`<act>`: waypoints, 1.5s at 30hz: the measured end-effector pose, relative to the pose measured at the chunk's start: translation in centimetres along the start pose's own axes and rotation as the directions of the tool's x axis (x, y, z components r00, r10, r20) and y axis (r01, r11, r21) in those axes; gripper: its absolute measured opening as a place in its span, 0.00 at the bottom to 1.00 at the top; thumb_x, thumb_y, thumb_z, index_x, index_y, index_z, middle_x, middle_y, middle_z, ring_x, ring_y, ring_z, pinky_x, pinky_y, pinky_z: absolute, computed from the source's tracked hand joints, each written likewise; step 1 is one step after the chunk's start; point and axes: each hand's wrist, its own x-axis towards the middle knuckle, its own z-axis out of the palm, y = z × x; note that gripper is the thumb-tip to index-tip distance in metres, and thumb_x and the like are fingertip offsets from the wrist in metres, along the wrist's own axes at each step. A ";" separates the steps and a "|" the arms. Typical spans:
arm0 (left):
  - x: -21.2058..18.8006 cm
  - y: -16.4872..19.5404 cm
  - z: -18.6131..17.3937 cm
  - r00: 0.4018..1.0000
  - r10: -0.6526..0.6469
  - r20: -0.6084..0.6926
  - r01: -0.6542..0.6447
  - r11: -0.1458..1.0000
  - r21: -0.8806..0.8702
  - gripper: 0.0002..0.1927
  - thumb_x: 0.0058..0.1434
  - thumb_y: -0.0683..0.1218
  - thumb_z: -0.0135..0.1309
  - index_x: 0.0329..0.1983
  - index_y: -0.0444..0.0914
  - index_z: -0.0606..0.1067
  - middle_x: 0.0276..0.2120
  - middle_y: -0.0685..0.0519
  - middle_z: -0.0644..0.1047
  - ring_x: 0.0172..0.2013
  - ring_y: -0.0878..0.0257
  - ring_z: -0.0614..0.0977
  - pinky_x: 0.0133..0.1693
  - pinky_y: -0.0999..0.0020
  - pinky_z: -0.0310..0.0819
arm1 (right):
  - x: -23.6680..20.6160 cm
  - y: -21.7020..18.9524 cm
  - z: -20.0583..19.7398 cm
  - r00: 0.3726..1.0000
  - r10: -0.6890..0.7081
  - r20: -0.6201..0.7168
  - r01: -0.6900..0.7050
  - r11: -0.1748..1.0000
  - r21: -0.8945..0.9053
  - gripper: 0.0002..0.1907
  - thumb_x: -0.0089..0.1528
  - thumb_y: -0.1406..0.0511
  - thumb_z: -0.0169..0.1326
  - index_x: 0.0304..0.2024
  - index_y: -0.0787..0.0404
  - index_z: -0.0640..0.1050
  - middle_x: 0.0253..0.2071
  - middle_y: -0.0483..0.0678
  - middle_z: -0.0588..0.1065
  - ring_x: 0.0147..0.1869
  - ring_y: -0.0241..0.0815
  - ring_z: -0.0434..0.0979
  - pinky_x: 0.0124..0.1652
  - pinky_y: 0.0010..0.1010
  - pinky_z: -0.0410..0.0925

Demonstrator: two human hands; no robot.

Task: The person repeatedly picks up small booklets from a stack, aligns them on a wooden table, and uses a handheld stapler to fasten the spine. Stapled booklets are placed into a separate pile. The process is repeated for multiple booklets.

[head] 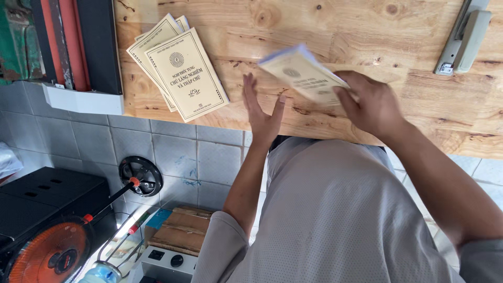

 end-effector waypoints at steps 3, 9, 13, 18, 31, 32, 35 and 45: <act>1.5 -1.0 -0.8 0.982 0.156 0.103 -0.171 0.972 0.161 0.40 0.63 0.42 0.64 0.74 0.34 0.58 0.68 0.38 0.66 0.68 0.43 0.68 0.69 0.56 0.62 | -1.2 -0.9 -2.9 0.987 -0.153 -0.044 0.128 0.927 -0.352 0.10 0.71 0.70 0.57 0.54 0.58 0.79 0.42 0.47 0.82 0.40 0.43 0.82 0.37 0.33 0.74; 1.4 -1.7 2.3 0.964 0.097 0.248 -0.135 0.981 0.139 0.30 0.64 0.44 0.65 0.68 0.37 0.68 0.65 0.45 0.73 0.66 0.51 0.75 0.68 0.60 0.69 | -1.7 -1.0 -3.1 0.980 -0.186 -0.068 0.123 0.842 -0.525 0.10 0.69 0.71 0.57 0.51 0.56 0.82 0.43 0.44 0.82 0.38 0.39 0.82 0.35 0.29 0.72; 1.3 -1.2 3.8 0.972 0.109 0.210 -0.121 0.992 0.045 0.36 0.60 0.42 0.65 0.70 0.34 0.64 0.65 0.42 0.71 0.66 0.47 0.73 0.67 0.57 0.68 | -2.3 -0.4 -2.6 0.981 -0.174 -0.086 0.104 0.844 -0.526 0.10 0.68 0.71 0.56 0.51 0.56 0.81 0.44 0.44 0.82 0.38 0.38 0.82 0.34 0.28 0.72; 1.3 -1.4 4.7 0.969 0.126 0.214 -0.139 0.989 0.048 0.33 0.57 0.42 0.68 0.64 0.34 0.67 0.63 0.43 0.73 0.62 0.48 0.75 0.62 0.57 0.69 | -2.6 0.3 -2.7 0.980 -0.182 -0.076 0.114 0.838 -0.534 0.11 0.67 0.71 0.57 0.52 0.56 0.81 0.44 0.43 0.82 0.38 0.38 0.82 0.35 0.28 0.73; 1.5 -4.1 5.4 0.935 0.191 0.297 -0.293 0.890 0.349 0.10 0.52 0.49 0.71 0.38 0.54 0.86 0.66 0.58 0.69 0.72 0.50 0.60 0.71 0.50 0.44 | -5.6 4.4 -3.6 0.963 -0.129 -0.238 -0.020 0.843 -0.538 0.38 0.64 0.53 0.68 0.67 0.66 0.67 0.69 0.63 0.64 0.75 0.59 0.63 0.70 0.64 0.48; 1.7 -3.8 5.5 0.942 0.184 0.282 -0.282 0.887 0.365 0.08 0.54 0.50 0.70 0.37 0.56 0.86 0.67 0.59 0.68 0.73 0.50 0.59 0.72 0.51 0.43 | -6.0 4.9 -3.8 0.948 -0.134 -0.287 -0.025 0.872 -0.489 0.41 0.62 0.54 0.68 0.67 0.68 0.65 0.70 0.66 0.61 0.76 0.62 0.60 0.70 0.65 0.49; 1.7 -2.5 4.6 0.897 0.328 0.298 -0.411 0.865 0.286 0.08 0.55 0.50 0.68 0.39 0.53 0.85 0.71 0.57 0.63 0.73 0.48 0.55 0.74 0.49 0.37 | -7.5 6.7 -3.9 0.955 0.014 -0.297 -0.099 0.957 -0.271 0.35 0.56 0.63 0.70 0.61 0.66 0.69 0.64 0.68 0.66 0.70 0.62 0.64 0.66 0.54 0.62; 0.3 5.8 3.3 0.587 0.476 0.655 -0.587 0.807 -0.061 0.11 0.64 0.46 0.59 0.49 0.42 0.79 0.47 0.57 0.81 0.53 0.61 0.84 0.76 0.46 0.47 | -10.9 11.5 -4.7 0.902 0.357 -0.245 -0.080 0.694 0.716 0.26 0.76 0.75 0.59 0.70 0.66 0.61 0.55 0.51 0.74 0.60 0.39 0.74 0.64 0.27 0.69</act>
